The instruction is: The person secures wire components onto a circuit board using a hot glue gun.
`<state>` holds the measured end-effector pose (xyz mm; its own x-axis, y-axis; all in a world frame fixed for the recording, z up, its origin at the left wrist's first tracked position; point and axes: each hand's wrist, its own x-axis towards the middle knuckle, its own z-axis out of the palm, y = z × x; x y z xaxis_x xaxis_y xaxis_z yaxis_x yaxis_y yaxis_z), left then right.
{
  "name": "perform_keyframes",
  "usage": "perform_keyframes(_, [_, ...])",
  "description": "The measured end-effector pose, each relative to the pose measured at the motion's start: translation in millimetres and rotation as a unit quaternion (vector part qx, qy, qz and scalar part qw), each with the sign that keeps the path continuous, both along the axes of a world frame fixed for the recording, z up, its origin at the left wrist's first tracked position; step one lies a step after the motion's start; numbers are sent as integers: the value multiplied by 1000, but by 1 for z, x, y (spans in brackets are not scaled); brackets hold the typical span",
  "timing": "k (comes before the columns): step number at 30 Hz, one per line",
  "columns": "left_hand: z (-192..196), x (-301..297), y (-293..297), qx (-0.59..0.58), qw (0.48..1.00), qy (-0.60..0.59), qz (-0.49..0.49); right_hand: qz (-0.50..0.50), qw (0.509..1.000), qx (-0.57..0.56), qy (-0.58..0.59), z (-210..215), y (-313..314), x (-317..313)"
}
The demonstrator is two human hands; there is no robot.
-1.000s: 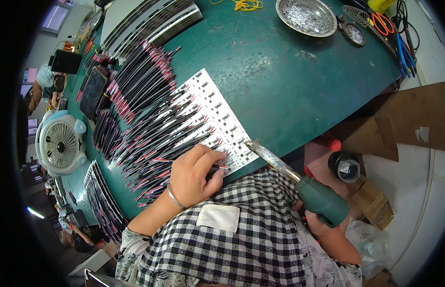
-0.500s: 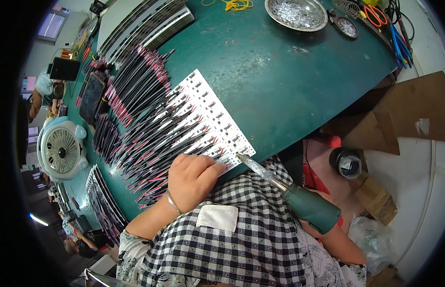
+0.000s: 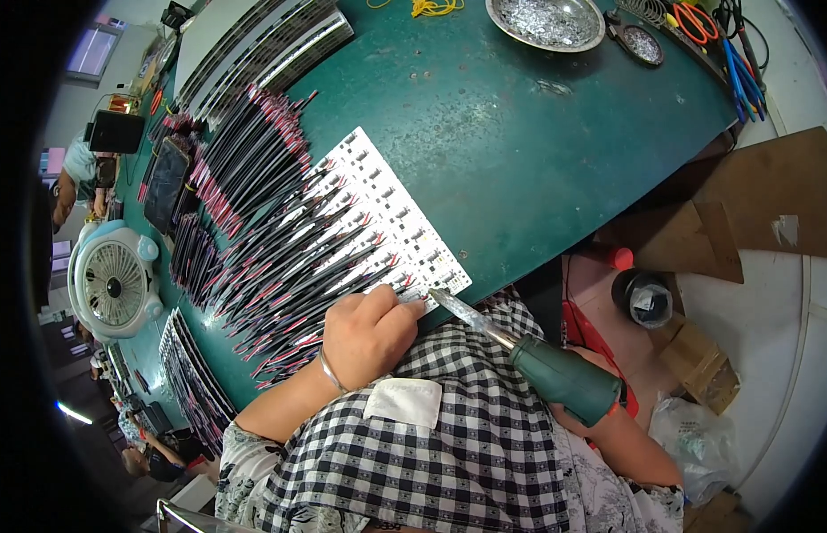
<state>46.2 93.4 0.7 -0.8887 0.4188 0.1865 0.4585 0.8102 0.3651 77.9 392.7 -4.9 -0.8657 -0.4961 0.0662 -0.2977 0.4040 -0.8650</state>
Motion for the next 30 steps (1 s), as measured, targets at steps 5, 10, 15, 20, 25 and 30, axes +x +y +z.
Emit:
perform_keyframes(5, [0, 1, 1, -1, 1000, -2, 8, -3, 1000, 9, -27, 1, 1, 1])
perform_keyframes(10, [0, 1, 1, 7, 1000, -24, 12, -32, 994, -9, -106, 9, -4, -1])
perform_keyframes(15, [2, 2, 2, 5, 999, -28, 19, -11, 997, -16, -78, 12, -11, -12])
perform_keyframes(20, [2, 0, 2, 13, 999, -26, 15, -21, 998, 45, 47, 6, 4, 5])
perform_keyframes(25, [-3, 2, 0, 32, 999, -17, 20, -23, 1000, 20, -3, 0, 2, 5])
perform_keyframes(30, [-2, 2, 0, 38, 999, -26, 17, -27, 998, 33, -47, 8, -1, 6])
